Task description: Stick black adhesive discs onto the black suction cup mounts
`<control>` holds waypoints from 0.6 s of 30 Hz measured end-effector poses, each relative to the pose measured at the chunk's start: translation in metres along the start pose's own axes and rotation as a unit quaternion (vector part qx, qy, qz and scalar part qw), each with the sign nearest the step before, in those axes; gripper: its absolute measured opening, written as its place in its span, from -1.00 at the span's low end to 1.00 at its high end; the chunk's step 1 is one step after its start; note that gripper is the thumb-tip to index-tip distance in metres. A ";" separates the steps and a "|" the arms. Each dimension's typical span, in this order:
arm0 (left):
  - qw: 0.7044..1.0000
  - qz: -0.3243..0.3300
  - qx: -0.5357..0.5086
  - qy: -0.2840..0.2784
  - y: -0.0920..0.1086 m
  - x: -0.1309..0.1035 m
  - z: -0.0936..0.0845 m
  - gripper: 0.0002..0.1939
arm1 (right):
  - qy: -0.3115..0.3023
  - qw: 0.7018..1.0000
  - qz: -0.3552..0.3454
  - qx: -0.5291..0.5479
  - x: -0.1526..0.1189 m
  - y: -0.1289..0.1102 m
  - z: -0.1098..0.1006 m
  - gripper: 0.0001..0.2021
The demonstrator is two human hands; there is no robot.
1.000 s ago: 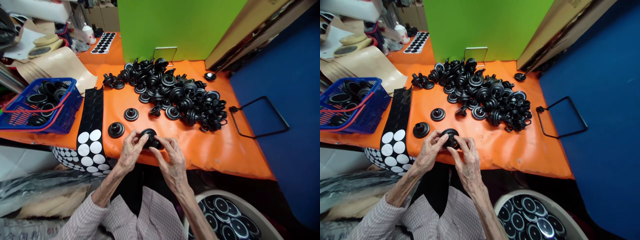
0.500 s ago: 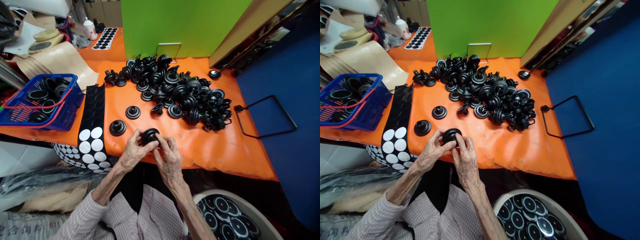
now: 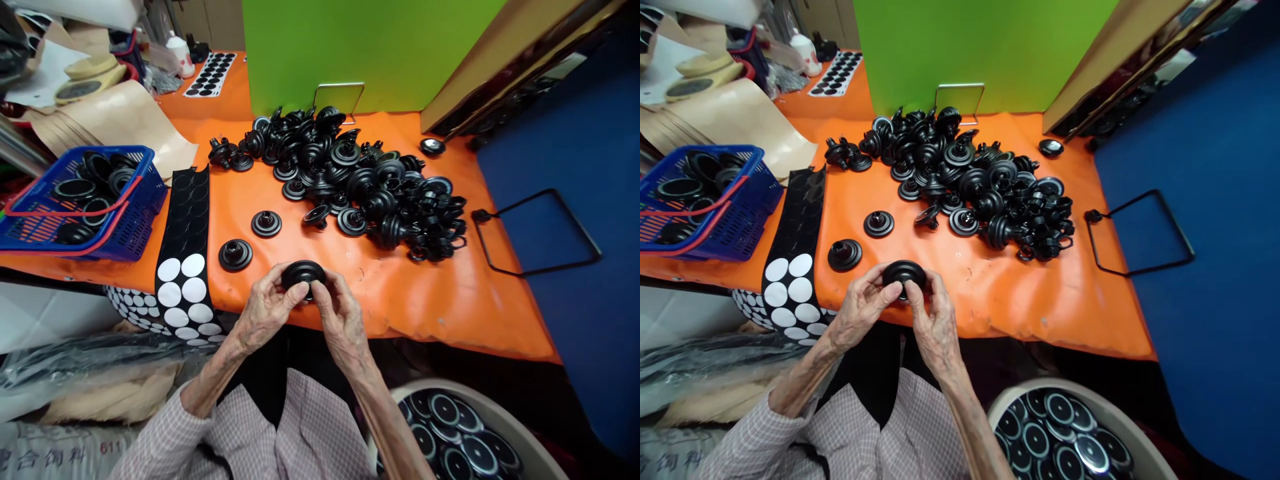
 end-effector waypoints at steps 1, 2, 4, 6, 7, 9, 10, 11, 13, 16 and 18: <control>1.000 0.002 0.001 0.007 -0.002 0.000 -0.001 -0.60 | 0.002 1.000 -0.002 0.004 0.000 0.002 0.002 -0.68; 1.000 -0.002 -0.002 0.014 -0.004 0.001 -0.001 -0.60 | -0.002 1.000 0.000 0.013 0.000 0.005 0.003 -0.68; 0.999 -0.014 -0.024 0.024 -0.008 0.003 -0.003 -0.62 | -0.003 0.999 0.014 0.037 0.001 0.010 0.005 -0.64; 0.996 -0.019 -0.078 0.028 -0.010 0.006 -0.004 -0.66 | 0.023 0.997 0.037 0.060 0.003 0.014 0.004 -0.56; 0.993 -0.019 -0.113 0.024 -0.009 0.007 -0.004 -0.68 | 0.039 0.996 0.046 0.067 0.004 0.015 0.003 -0.53; 0.985 -0.017 -0.169 0.009 -0.006 0.009 -0.004 -0.71 | 0.051 0.994 0.052 0.077 0.006 0.012 0.003 -0.54; 0.984 -0.019 -0.179 -0.001 -0.004 0.009 -0.004 -0.72 | 0.046 0.994 0.049 0.083 0.007 0.009 0.004 -0.59; 0.984 -0.025 -0.175 -0.011 -0.003 0.009 -0.004 -0.72 | 0.038 0.994 0.042 0.090 0.008 0.005 0.005 -0.63; 0.989 -0.036 -0.143 -0.025 0.000 0.008 -0.004 -0.71 | 0.019 0.994 0.021 0.106 0.009 -0.002 0.006 -0.69; 0.994 -0.022 -0.102 -0.033 0.004 0.005 -0.007 -0.62 | 0.009 0.992 -0.007 0.127 0.009 -0.009 0.007 -0.69; 0.994 -0.021 -0.092 -0.056 0.004 0.004 -0.009 -0.55 | 0.009 0.990 -0.006 0.139 0.009 -0.008 0.007 -0.68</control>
Point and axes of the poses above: each hand's wrist, its own x-axis towards the middle knuckle, its own z-axis out of the palm, y = z × x, the point moved 4 cm from there along x, towards the middle knuckle, and after that the axes turned 13 degrees about -z, right-handed, at the moved point
